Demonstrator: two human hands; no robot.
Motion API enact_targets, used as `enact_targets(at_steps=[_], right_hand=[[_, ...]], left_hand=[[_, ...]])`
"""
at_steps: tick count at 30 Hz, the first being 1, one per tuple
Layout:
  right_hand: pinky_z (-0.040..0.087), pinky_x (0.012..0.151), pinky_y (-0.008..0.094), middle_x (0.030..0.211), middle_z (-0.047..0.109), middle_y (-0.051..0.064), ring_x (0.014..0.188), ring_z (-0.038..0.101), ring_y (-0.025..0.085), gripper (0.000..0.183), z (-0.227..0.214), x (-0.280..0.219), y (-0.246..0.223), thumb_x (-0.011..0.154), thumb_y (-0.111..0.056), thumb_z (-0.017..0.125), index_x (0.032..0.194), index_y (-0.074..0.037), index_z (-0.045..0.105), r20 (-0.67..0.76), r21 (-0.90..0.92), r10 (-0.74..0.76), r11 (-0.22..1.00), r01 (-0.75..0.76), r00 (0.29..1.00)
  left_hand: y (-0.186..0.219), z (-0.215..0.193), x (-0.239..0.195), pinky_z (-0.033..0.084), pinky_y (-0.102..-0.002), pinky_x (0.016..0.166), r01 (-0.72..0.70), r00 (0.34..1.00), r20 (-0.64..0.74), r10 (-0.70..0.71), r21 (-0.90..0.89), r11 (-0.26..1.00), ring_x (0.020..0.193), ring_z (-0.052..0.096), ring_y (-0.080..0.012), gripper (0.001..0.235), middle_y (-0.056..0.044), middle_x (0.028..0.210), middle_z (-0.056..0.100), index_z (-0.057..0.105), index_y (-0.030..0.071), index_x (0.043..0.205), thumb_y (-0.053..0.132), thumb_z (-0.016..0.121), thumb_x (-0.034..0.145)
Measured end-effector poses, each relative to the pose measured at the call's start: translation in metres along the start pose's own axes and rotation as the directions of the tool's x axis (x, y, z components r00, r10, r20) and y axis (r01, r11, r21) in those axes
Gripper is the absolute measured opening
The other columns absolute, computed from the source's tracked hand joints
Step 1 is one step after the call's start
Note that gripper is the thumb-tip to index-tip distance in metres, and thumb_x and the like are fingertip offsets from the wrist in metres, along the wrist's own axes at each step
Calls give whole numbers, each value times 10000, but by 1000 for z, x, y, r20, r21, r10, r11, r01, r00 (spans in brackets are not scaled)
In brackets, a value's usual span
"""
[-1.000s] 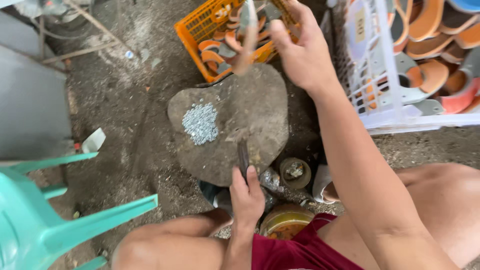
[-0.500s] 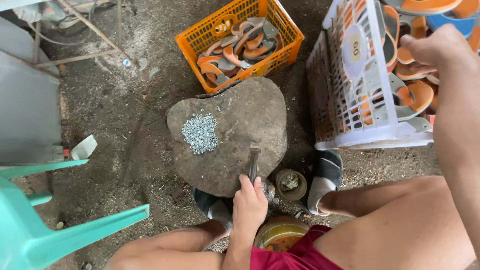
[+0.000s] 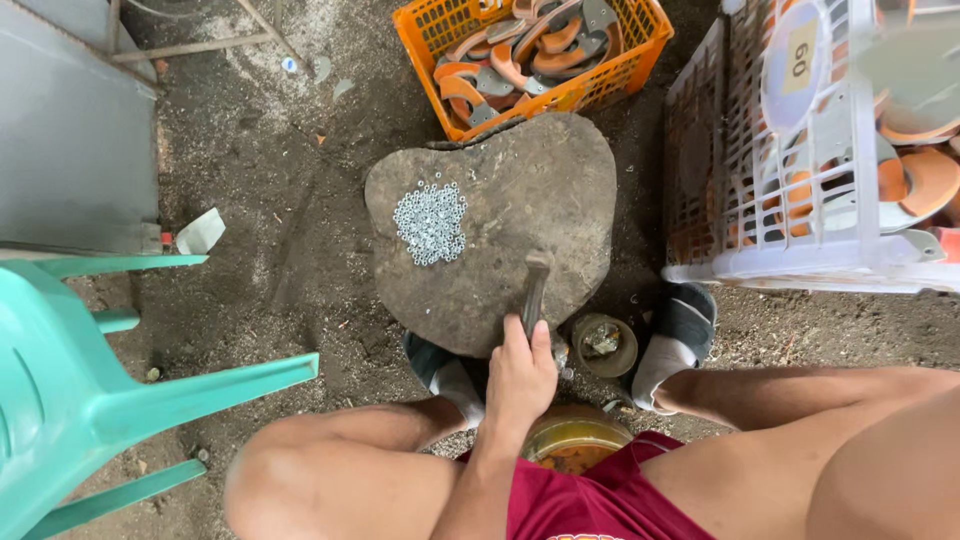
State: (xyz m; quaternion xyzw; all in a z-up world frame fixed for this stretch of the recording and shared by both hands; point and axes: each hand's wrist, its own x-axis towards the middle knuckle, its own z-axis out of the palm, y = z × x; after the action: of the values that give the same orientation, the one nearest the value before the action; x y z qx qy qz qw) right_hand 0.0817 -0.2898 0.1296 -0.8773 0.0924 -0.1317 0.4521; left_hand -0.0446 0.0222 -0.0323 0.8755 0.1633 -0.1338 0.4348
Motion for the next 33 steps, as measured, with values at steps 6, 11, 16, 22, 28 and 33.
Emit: enact_targets(at_steps=[6,11,16,22,28,33], right_hand=[[551,743,293,986,766,105,856,706,128,222,102,-66,-5,1010,-184,719,1185,-49,747,261,25,-49,999,44,964],[514,688,309,865,747,140,760,639,138,261,155,-72,71,1012,-228,705,1182,-33,746,338,-20,220,974,-227,915],[500,680,341,861,735,148,745,611,160,261,162,-76,99,1003,-230,690,1176,-41,737,358,-29,269,961,-277,894],[535,748,359,920,719,151,808,688,240,209,162,-75,83,1014,-182,714,1148,-23,723,268,-85,51,996,-29,962],[546,821,408,1001,701,158,931,672,329,153,166,-84,2,898,-19,793,1033,-23,720,47,-139,-476,868,477,878],[554,799,423,984,715,127,901,685,337,133,230,-97,-49,909,-87,754,1039,-60,756,413,100,-432,896,432,802]], left_hand=[[5,-8,-2,498,-556,586,-86,981,-188,53,-168,982,693,692,-482,363,-260,710,672,515,15,1018,375,478,1056],[14,-17,4,528,-571,569,-164,984,-93,153,-134,977,692,704,-486,309,-248,709,697,524,48,1115,343,472,1039],[28,-3,14,543,-615,593,-132,991,8,132,-9,991,686,686,-522,336,-291,676,675,498,39,1157,350,506,1029],[28,5,9,518,-661,648,-109,994,29,107,75,991,721,666,-560,367,-321,740,679,460,14,1191,349,490,1043],[21,12,11,533,-647,710,-90,996,30,89,44,995,775,671,-558,377,-326,791,692,465,-18,1168,345,478,1068],[14,17,12,555,-614,802,-107,993,45,105,38,994,853,693,-535,345,-321,873,709,585,-56,1098,267,549,984]])
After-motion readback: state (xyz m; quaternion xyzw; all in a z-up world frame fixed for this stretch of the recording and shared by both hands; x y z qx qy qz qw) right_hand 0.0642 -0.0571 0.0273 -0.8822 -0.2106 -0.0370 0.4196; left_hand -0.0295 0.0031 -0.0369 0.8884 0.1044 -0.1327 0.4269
